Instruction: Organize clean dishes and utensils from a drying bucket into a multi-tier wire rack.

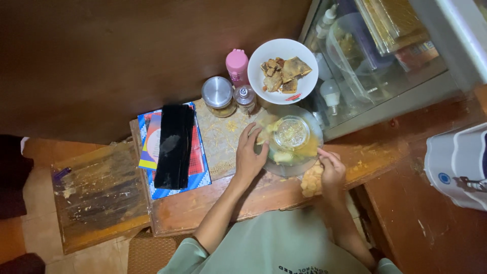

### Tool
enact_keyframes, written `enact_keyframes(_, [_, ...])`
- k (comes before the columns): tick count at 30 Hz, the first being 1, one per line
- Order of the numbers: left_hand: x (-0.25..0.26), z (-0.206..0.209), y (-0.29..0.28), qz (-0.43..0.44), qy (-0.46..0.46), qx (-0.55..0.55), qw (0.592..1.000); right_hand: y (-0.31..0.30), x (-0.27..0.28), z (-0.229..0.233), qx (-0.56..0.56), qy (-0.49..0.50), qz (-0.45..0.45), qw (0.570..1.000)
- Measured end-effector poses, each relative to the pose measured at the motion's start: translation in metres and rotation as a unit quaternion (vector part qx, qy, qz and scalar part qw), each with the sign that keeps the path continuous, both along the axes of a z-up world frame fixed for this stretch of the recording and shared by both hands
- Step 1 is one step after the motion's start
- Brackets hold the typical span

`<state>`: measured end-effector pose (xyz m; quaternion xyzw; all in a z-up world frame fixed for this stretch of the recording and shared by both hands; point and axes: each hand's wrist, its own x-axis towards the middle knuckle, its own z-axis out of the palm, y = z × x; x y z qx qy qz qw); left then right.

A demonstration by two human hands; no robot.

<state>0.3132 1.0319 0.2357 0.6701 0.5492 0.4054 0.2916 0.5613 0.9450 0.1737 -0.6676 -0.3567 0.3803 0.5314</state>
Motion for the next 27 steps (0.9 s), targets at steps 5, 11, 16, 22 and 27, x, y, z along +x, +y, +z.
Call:
enact_keyframes(5, [-0.007, -0.025, 0.005, 0.022, -0.061, -0.019, 0.998, -0.001, 0.011, -0.005, 0.025, 0.077, -0.01, 0.997])
enact_keyframes(11, [-0.001, -0.104, 0.034, 0.008, -0.413, -0.223, 0.883, 0.022, 0.028, -0.085, 0.036, 0.32, -0.067, 0.944])
enact_keyframes(16, [0.006, -0.088, 0.045, -0.036, -0.427, -0.268, 0.863, 0.036, 0.011, -0.056, 0.075, 0.418, -0.095, 0.9])
enact_keyframes(22, [0.002, -0.096, 0.04, -0.077, -0.489, -0.322, 0.807, 0.054, -0.021, -0.009, -0.063, 0.433, -0.001, 0.899])
enact_keyframes(27, [0.008, -0.093, 0.031, -0.025, -0.493, -0.281, 0.823, 0.065, -0.022, -0.003, -0.085, 0.452, -0.005, 0.888])
